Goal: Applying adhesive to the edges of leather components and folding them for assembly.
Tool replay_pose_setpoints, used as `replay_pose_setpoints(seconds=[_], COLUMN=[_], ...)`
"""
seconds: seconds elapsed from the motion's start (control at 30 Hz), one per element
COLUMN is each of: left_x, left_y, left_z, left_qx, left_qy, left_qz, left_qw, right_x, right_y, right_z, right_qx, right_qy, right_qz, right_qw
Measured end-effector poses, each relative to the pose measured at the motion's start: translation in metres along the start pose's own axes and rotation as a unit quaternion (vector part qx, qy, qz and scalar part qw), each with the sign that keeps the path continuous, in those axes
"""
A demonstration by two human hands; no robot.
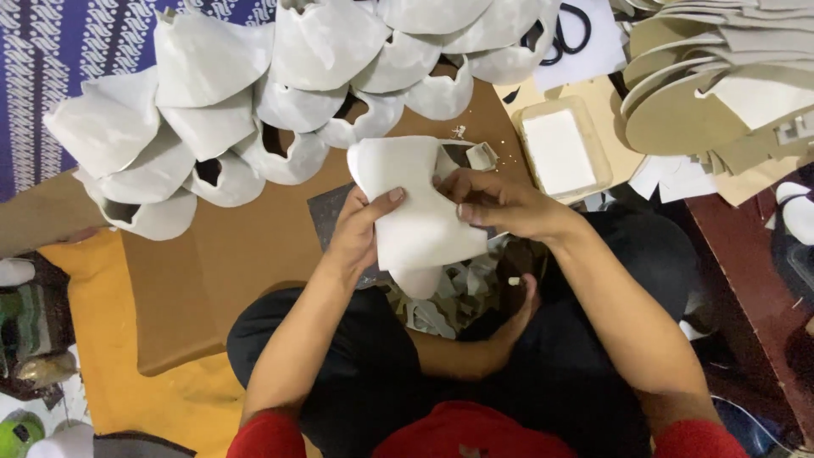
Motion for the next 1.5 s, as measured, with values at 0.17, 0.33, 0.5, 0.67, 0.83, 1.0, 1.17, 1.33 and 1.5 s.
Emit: replay_pose_setpoints(seconds=[0.17,0.33,0.5,0.67,0.83,1.0,1.17,1.33,1.5], left_x=[0.007,0.013,0.010,-0.008,-0.024,-0.031,-0.026,-0.042,-0.052], left_y=[-0.002,-0.011,-0.062,-0.055,-0.030,-0.014,-0.022,-0.005,0.009], left_z=[-0.019,-0.004,-0.036,-0.040,-0.030,-0.042,-0.029,-0.008,0.015], left_qx=[-0.221,-0.301,-0.472,-0.229,0.029,0.045,0.064,0.125,0.200], left_qy=[-0.035,-0.062,-0.110,-0.008,0.076,0.045,0.102,0.093,0.062], left_qz=[0.037,0.051,0.018,0.063,0.015,0.010,-0.097,-0.077,0.038], left_qw=[0.974,0.950,0.875,0.971,0.997,0.998,0.988,0.985,0.977], right_x=[-0.009,-0.006,-0.009,-0.005,0.003,0.014,0.009,0.001,0.008], right_y=[-0.005,-0.007,-0.009,0.000,-0.016,-0.017,-0.007,-0.012,0.007], right_z=[0.017,0.015,0.033,0.059,0.051,0.023,0.028,0.046,-0.020], right_qx=[0.007,-0.050,-0.141,-0.042,0.069,0.395,0.489,0.555,0.497], right_qy=[-0.058,-0.095,-0.020,0.100,0.044,-0.323,-0.165,-0.080,-0.116], right_qz=[-0.068,-0.272,-0.337,-0.205,-0.031,0.042,-0.021,-0.058,-0.116], right_qw=[0.996,0.956,0.931,0.973,0.996,0.859,0.856,0.826,0.852])
Point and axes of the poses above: each hand's wrist, its own x-axis away from the middle knuckle, its own y-axis out of the back of the hand, z = x × y, the point moved 3 cm from there along -x, towards the middle knuckle, and after that the axes turned 8 degrees about z, right-handed, at the moved point
